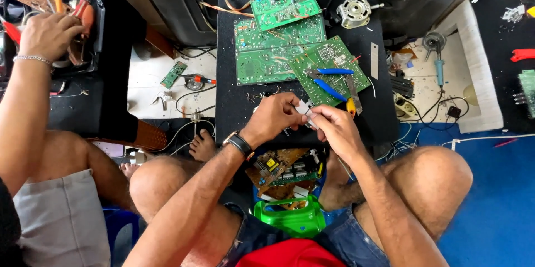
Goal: The person is repairing electronic components by stripping wires, applying tape, and organizing circuit boards.
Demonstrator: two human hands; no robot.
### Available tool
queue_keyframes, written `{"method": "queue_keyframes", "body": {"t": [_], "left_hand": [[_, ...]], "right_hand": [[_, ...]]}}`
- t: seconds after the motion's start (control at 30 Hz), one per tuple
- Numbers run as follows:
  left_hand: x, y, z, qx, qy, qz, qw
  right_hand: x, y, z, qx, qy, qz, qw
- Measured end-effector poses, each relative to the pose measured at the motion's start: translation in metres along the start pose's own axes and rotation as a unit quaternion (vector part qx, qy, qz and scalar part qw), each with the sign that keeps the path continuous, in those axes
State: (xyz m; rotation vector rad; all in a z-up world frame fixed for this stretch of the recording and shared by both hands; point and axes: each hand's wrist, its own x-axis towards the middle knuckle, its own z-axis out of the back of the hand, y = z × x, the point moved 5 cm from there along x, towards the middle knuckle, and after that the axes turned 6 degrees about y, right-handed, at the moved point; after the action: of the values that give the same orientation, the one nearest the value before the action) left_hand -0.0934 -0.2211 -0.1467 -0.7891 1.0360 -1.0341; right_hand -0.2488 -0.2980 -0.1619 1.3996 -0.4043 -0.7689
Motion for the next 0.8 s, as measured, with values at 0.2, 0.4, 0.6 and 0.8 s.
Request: {"method": "queue_keyframes", "body": {"t": [0.2,0.4,0.6,0.8], "left_hand": [[-0.002,-0.006,-0.002,0.051,0.012,-0.022,0.998],[-0.005,-0.016,0.001,0.036,0.029,-0.019,0.999],[-0.001,-0.011,0.001,0.033,-0.007,0.014,0.999],[-0.002,-0.014,0.003,0.049,-0.008,0.019,0.999]], "right_hand": [[-0.003,0.005,-0.001,-0.026,-0.027,0.062,0.997],[0.005,-0.003,0.005,-0.061,-0.073,0.105,0.99],[-0.002,0.014,0.003,-0.095,-0.093,0.149,0.98],[-0.002,0.017,0.003,-0.107,-0.097,0.158,0.977]]}}
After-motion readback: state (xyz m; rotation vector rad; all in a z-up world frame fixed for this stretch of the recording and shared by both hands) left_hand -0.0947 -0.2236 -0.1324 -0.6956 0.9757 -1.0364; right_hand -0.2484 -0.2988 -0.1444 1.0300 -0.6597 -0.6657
